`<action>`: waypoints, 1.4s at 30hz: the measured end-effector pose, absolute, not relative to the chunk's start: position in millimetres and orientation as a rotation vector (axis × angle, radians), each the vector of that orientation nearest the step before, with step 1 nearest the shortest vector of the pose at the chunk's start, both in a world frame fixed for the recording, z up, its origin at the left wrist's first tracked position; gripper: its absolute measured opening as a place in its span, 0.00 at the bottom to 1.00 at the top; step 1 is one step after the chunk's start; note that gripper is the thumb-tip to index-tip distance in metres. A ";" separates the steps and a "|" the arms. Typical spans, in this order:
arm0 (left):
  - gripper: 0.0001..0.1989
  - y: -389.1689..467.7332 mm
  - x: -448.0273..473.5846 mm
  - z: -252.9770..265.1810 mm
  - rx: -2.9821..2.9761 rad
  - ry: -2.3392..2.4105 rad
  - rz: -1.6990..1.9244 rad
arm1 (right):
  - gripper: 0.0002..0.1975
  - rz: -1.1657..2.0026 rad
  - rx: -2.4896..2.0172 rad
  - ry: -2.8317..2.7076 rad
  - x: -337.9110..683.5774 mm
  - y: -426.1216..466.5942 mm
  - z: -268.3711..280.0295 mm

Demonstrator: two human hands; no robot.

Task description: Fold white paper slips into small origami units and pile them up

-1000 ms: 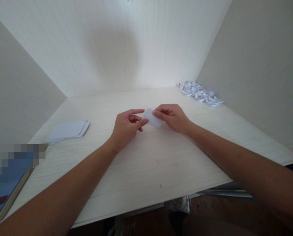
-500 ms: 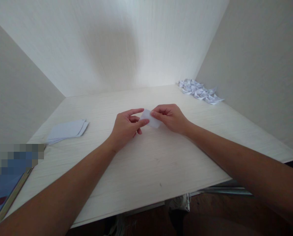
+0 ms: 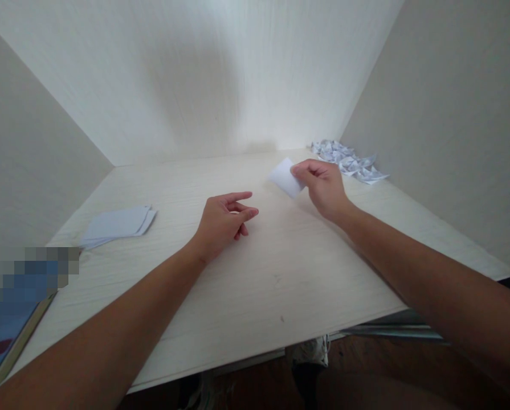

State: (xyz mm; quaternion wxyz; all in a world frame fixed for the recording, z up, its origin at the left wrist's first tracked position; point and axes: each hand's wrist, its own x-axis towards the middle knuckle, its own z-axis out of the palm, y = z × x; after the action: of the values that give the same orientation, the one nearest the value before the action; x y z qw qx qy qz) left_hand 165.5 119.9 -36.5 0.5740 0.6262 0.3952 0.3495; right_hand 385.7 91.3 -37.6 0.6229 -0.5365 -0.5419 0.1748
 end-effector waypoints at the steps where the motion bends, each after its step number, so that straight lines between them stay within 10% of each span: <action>1: 0.24 120.3 165.3 -37.2 1.456 0.912 0.843 | 0.12 0.436 -1.226 -1.221 386.7 92.4 -38.2; 42: 0.15 118.6 163.6 -46.1 1.455 0.689 0.704 | 0.15 0.513 -1.083 -1.772 352.2 73.6 -31.6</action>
State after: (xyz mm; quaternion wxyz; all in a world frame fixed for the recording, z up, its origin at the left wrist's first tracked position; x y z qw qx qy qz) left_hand 163.6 118.6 -46.1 0.6381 0.6376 0.3020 0.3084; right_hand 352.2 73.6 -31.6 0.4805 -0.4441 -0.7263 0.2104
